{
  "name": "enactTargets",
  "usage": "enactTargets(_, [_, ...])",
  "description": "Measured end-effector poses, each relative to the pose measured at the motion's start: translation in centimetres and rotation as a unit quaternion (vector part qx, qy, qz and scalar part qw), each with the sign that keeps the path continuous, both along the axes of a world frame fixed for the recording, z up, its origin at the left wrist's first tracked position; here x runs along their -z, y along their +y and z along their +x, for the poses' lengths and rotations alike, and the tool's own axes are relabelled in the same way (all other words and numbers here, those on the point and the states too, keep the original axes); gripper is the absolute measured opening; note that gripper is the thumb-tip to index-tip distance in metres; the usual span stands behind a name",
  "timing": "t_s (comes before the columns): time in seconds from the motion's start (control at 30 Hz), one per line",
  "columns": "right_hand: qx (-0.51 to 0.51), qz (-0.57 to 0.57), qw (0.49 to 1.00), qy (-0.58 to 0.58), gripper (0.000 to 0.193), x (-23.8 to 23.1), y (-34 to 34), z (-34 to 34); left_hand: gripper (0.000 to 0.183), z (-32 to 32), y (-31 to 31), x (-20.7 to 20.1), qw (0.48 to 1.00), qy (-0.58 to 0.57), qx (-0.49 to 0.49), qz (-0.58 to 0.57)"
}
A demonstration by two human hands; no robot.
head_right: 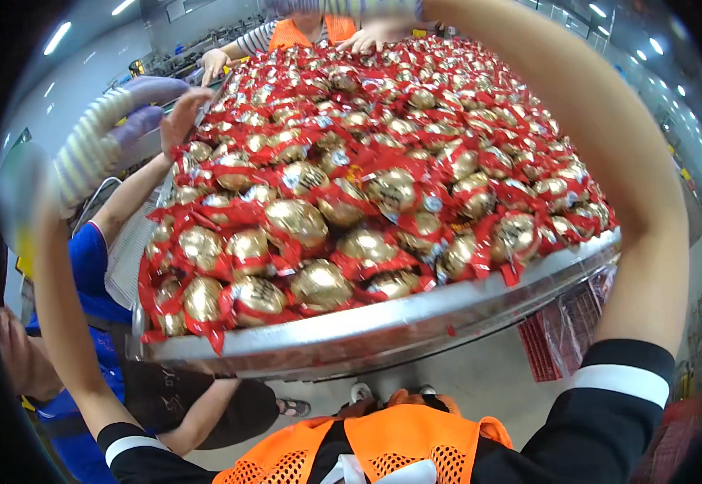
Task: The person arranges red and gold wrapped candies on a purple table and places them into a large metal crate. The person also moves the crate and handles a yellow basket containing more candies.
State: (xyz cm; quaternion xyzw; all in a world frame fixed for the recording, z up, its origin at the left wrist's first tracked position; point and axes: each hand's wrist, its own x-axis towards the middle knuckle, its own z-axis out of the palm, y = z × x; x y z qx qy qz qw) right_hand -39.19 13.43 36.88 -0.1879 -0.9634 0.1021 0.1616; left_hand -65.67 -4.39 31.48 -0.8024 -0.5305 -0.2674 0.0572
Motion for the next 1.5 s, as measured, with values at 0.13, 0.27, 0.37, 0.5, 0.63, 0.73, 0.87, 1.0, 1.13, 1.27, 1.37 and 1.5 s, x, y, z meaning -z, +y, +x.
enactTargets(0.13, [-0.070, 0.133, 0.988, 0.025, 0.054, -3.4, -8.3, 9.6, 0.029, 8.2, -7.1, -0.8, 0.999, 0.035, 0.020, 0.028])
enactTargets(0.27, [-0.177, 0.195, 0.938, 0.225, 0.042, 0.3, -16.0, 16.8, 0.042, 17.6, -17.4, -1.5, 0.964, 0.234, -0.123, 0.007])
enactTargets(0.37, [-0.040, 0.332, 0.942, 0.010, 0.033, 1.8, -21.1, 28.4, 0.058, 24.7, -11.8, 7.7, 0.972, 0.213, -0.067, 0.075])
enactTargets(0.5, [0.151, 0.250, 0.955, -0.045, 0.034, 6.1, -28.5, 42.6, 0.059, 32.8, -10.7, 12.5, 0.967, 0.154, -0.134, 0.150])
enactTargets(0.63, [0.277, 0.283, 0.913, -0.100, 0.032, 9.3, -36.1, 55.9, 0.041, 36.2, -5.1, 15.3, 0.946, 0.066, -0.202, 0.245])
enactTargets(0.73, [0.379, 0.202, 0.901, -0.057, 0.031, 12.5, -37.9, 67.8, 0.025, 36.3, -4.4, 14.6, 0.933, 0.035, -0.236, 0.268])
enactTargets(0.87, [0.477, 0.165, 0.863, -0.004, 0.030, 16.7, -43.4, 80.1, 0.031, 36.7, -2.6, 15.0, 0.921, 0.030, -0.247, 0.300])
enactTargets(1.0, [0.522, 0.127, 0.818, 0.205, 0.026, 19.8, -42.2, 77.1, 0.032, 39.5, -1.7, 16.9, 0.860, 0.084, -0.300, 0.405])
enactTargets(1.13, [0.492, 0.134, 0.851, 0.130, 0.023, 19.0, -34.2, 69.6, 0.048, 40.1, -0.3, 19.9, 0.801, 0.141, -0.303, 0.497])
enactTargets(1.27, [0.415, 0.076, 0.888, 0.181, 0.027, 21.5, -22.2, 66.3, 0.055, 38.9, -0.2, 20.5, 0.801, 0.167, -0.326, 0.473])
enactTargets(1.37, [0.421, 0.045, 0.876, 0.232, 0.029, 24.3, -12.0, 66.4, 0.047, 38.8, -0.8, 20.1, 0.745, 0.223, -0.326, 0.537])
enactTargets(1.5, [0.404, -0.195, 0.788, 0.421, 0.055, 27.9, 0.8, 69.1, 0.042, 40.6, 0.1, 19.4, 0.762, 0.208, -0.295, 0.538])
